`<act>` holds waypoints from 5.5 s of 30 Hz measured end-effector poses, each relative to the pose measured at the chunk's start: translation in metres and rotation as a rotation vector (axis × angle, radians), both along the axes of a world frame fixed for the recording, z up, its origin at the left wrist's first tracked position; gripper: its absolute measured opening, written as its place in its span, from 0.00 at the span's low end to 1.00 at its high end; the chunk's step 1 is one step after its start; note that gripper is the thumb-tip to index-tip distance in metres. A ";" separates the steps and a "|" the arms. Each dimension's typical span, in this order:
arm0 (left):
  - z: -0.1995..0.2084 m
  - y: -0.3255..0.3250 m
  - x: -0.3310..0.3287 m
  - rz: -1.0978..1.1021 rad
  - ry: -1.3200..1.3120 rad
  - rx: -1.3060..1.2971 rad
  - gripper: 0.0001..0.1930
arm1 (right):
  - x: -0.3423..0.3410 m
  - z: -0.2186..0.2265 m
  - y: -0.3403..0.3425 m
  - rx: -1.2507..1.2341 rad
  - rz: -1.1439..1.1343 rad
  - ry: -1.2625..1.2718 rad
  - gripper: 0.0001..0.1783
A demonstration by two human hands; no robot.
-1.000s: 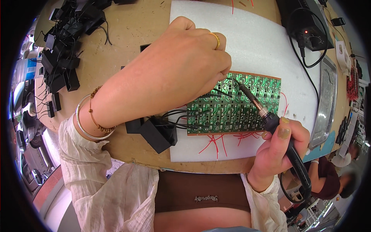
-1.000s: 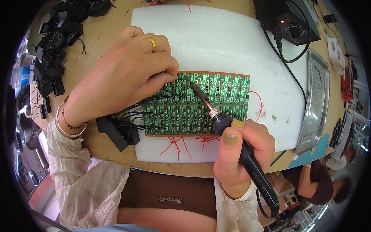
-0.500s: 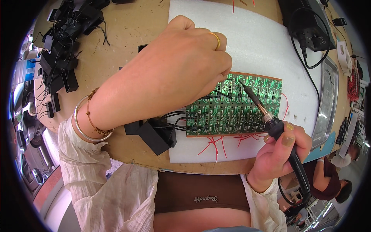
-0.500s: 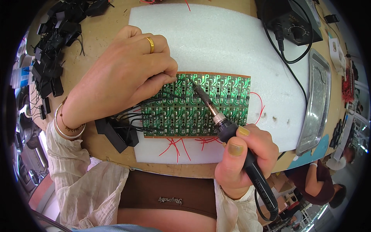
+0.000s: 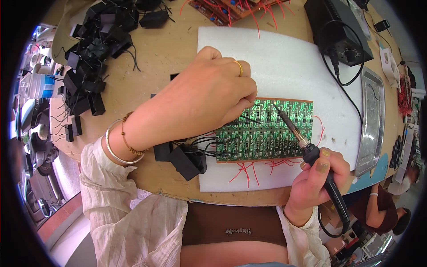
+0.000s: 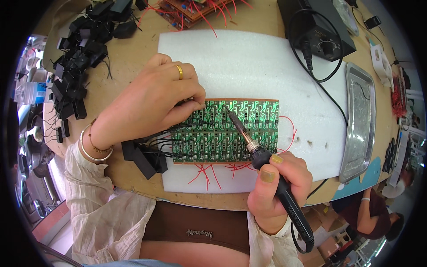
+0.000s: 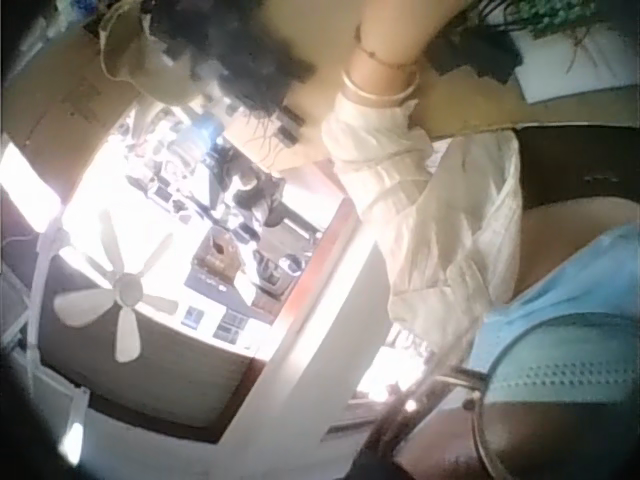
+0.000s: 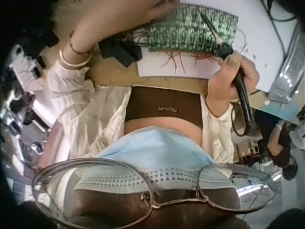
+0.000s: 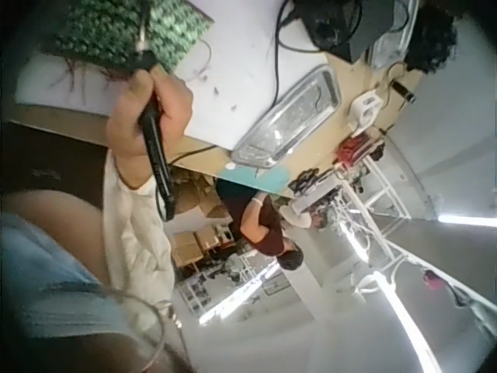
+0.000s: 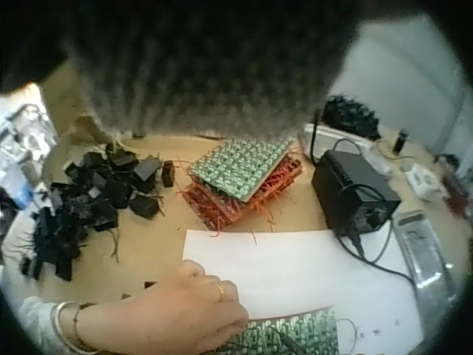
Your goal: Soldering electronic components and wires onto a circuit board at a factory workbench.
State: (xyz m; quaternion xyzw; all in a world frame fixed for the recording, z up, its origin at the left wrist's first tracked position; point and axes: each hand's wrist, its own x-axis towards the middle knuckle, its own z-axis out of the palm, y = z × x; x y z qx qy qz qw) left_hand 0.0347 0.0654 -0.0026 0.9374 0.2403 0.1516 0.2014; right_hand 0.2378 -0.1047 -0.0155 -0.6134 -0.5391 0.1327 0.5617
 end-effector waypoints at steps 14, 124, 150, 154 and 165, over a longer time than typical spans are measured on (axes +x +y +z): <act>-0.001 -0.002 -0.002 0.017 -0.049 0.057 0.06 | -0.009 -0.003 0.001 0.069 -0.108 0.049 0.11; -0.012 -0.034 0.025 0.072 -0.124 0.182 0.09 | 0.007 -0.006 -0.013 0.012 0.024 0.140 0.13; -0.009 -0.032 0.024 0.050 -0.116 0.170 0.11 | 0.009 -0.010 -0.015 0.066 -0.056 0.109 0.16; -0.008 -0.031 0.023 0.041 -0.111 0.164 0.11 | 0.008 -0.009 -0.016 0.053 -0.080 0.103 0.16; 0.004 -0.029 0.019 0.008 -0.093 0.119 0.10 | 0.007 -0.012 -0.013 0.088 -0.117 0.074 0.13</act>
